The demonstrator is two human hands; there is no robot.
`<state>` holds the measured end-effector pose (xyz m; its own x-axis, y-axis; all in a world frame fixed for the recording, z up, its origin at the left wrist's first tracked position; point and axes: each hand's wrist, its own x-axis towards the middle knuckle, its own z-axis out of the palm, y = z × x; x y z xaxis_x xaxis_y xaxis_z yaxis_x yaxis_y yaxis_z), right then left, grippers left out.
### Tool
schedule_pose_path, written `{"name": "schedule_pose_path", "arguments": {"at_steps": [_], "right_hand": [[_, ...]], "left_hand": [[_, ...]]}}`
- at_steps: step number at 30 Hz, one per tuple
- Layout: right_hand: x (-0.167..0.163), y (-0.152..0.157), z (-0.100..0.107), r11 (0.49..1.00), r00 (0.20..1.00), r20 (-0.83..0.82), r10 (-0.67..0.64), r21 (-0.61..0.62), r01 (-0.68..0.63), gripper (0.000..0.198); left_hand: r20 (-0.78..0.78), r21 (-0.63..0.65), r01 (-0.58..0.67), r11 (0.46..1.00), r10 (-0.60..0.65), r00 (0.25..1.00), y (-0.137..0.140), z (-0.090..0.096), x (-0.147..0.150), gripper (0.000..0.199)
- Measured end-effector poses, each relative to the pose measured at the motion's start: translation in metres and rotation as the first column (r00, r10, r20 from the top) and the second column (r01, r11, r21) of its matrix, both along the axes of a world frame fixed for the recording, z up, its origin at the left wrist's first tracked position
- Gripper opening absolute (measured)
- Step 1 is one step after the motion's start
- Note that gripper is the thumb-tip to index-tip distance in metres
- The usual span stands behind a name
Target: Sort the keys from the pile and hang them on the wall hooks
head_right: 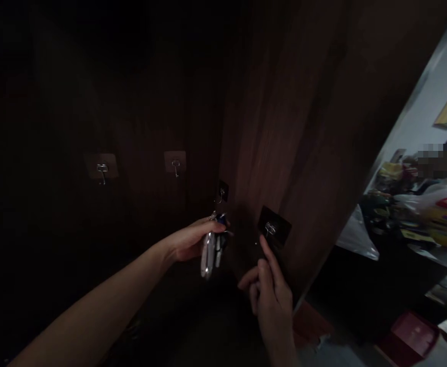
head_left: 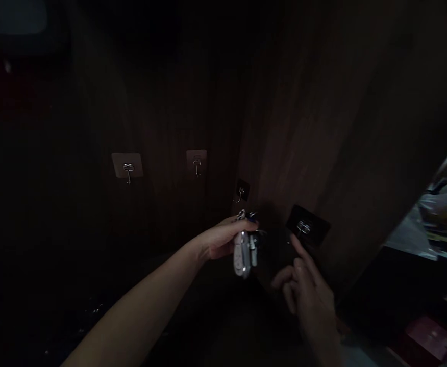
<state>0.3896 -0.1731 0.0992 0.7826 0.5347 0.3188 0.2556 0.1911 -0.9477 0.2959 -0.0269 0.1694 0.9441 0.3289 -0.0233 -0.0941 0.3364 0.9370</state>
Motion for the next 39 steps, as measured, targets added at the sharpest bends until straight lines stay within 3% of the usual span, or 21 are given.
{"name": "schedule_pose_path", "arguments": {"at_steps": [3, 6, 8, 11, 14, 16, 18, 19, 21, 26, 29, 33, 39], "right_hand": [[-0.01, 0.004, -0.011, 0.999, 0.998, 0.035, -0.049, 0.006, 0.049, 0.063], [-0.024, 0.012, -0.027, 0.999, 0.995, 0.086, -0.046, 0.007, 0.046, 0.062], [-0.032, 0.02, -0.04, 0.999, 0.991, 0.129, 0.04, -0.031, -0.036, 0.056], [-0.047, 0.04, -0.057, 0.956, 0.949, 0.161, 0.271, -0.165, -0.245, 0.048], [-0.07, 0.065, -0.072, 0.83, 0.828, 0.202, 0.523, -0.342, -0.441, 0.04], [-0.09, 0.08, -0.081, 0.733, 0.694, 0.283, 0.662, -0.438, -0.521, 0.036], [-0.111, 0.09, -0.091, 0.68, 0.568, 0.384, 0.728, -0.504, -0.532, 0.037], [-0.122, 0.093, -0.095, 0.671, 0.517, 0.431, 0.739, -0.533, -0.515, 0.04], [-0.142, 0.096, -0.102, 0.67, 0.433, 0.511, 0.743, -0.582, -0.461, 0.045], [-0.183, 0.099, -0.108, 0.676, 0.231, 0.648, 0.726, -0.609, -0.415, 0.058], [-0.205, 0.105, -0.11, 0.691, 0.195, 0.683, 0.703, -0.594, -0.412, 0.06], [-0.223, 0.113, -0.112, 0.723, 0.209, 0.711, 0.671, -0.564, -0.4, 0.053], [-0.218, 0.114, -0.107, 0.776, 0.346, 0.704, 0.62, -0.484, -0.404, 0.029]], "left_hand": [[-0.154, 0.188, -0.081, 0.979, 0.111, 0.982, 0.018, -0.029, -0.04, 0.024], [-0.354, 0.458, -0.058, 0.887, 0.242, 0.903, 0.034, -0.067, -0.089, 0.035], [-0.455, 0.57, -0.009, 0.821, 0.325, 0.829, 0.039, -0.089, -0.122, 0.042], [-0.422, 0.67, -0.09, 0.736, 0.479, 0.77, 0.038, -0.109, -0.163, 0.05], [-0.283, 0.794, -0.179, 0.581, 0.613, 0.737, 0.03, -0.114, -0.198, 0.04], [-0.192, 0.89, -0.156, 0.429, 0.661, 0.725, 0.022, -0.115, -0.221, 0.03], [-0.146, 0.956, -0.08, 0.282, 0.694, 0.705, 0.013, -0.118, -0.245, 0.029], [-0.143, 0.972, -0.037, 0.231, 0.712, 0.688, 0.008, -0.121, -0.257, 0.03], [-0.151, 0.983, 0.019, 0.183, 0.746, 0.649, 0.001, -0.13, -0.278, 0.038], [-0.056, 0.998, 0.039, 0.041, 0.792, 0.608, 0.0, -0.154, -0.317, 0.043], [-0.014, 0.999, 0.038, -0.012, 0.789, 0.614, 0.008, -0.158, -0.336, 0.043], [0.001, 1.0, 0.019, -0.017, 0.767, 0.641, 0.011, -0.156, -0.354, 0.048], [0.024, 1.0, -0.027, -0.007, 0.738, 0.675, 0.003, -0.158, -0.353, 0.055]]}}
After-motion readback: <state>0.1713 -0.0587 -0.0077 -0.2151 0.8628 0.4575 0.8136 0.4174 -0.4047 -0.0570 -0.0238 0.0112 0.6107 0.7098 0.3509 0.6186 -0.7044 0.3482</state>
